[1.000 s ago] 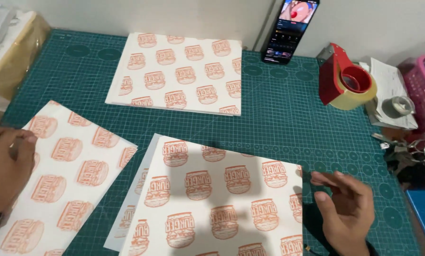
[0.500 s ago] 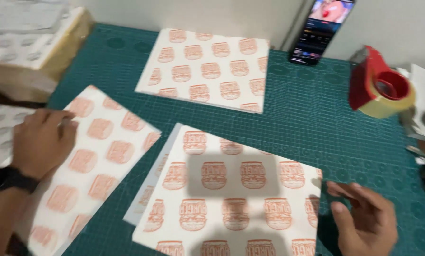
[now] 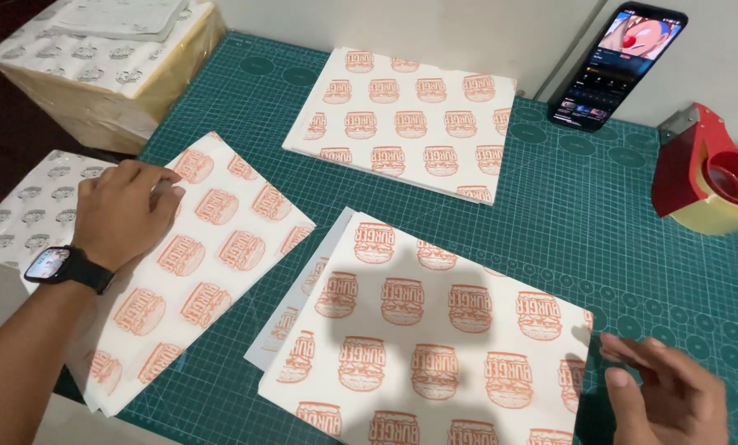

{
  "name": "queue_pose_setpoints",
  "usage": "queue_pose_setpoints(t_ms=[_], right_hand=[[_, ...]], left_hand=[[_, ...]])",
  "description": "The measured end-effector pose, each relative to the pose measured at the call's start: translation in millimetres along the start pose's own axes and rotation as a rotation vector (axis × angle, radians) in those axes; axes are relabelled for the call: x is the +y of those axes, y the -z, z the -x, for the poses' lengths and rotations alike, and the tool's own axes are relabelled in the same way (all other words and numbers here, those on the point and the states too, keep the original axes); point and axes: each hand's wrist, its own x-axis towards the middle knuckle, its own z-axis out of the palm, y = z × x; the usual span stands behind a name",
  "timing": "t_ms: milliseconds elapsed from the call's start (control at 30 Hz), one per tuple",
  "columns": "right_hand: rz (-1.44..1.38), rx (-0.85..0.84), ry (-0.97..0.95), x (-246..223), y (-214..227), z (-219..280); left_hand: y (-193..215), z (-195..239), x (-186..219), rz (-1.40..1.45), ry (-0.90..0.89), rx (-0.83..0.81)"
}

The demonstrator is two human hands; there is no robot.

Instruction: Folding burger wrapping papers and applying tape to secure them.

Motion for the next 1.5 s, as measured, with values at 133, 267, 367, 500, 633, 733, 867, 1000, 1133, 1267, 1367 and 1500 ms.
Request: queue_pose_setpoints(t_ms=[133,267,367,500,633,733,867,1000,1133,1267,1367,1500], right_hand=[[0.002,0.007,0.016,-1.8,-1.3,0.4],[-0.071,0.008,0.103,24.8,4.2,-0.4],[-0.044,0.007,0.043,15.3,2.1,-0.1],[-0.04,0.007,0.083,24.6,5.3,0.1],[-0.021,-0.014,0.199,35.1,5.6,-7.9],[0.073,-0.069,0.136,23.0,6.6,-11.6],[0.198,-0.126,0.173,7.5,4.6,-18.3],[0.388,-0.154,0.121,1.5,4.9,-21.3],[0.427,-0.202,0.162,14.6,10.0,-24.5],[0.326,-0.213,0.158,10.2,8.3,-28.7],[0.362,-0.203,0.242,13.1,6.8,-30.4],[0.346,-0.191,0.259,16.2,5.4,-30.5]], left_hand=[[2.7,-0.8,1.9,0.013,0.026,-0.026],[-0.2,0.1,-0.8,-0.002,-0.002,-0.001],[-0.8,0.7,-2.0,-0.052,-0.036,0.043],[5.4,0.0,3.7,-0.014,-0.039,0.093],[22.1,-2.5,45.3,0.076,-0.141,0.294],[63.5,-9.7,126.2,0.219,-0.434,0.425],[106.0,-9.3,244.3,0.492,-0.646,0.455],[102.4,-10.4,330.5,0.633,-0.865,0.448],[73.5,-5.4,369.1,0.619,-0.967,0.41],[49.5,-0.9,370.9,0.695,-0.965,0.209],[34.2,3.9,374.1,0.742,-0.921,0.235],[36.6,6.6,373.9,0.75,-0.886,0.173]])
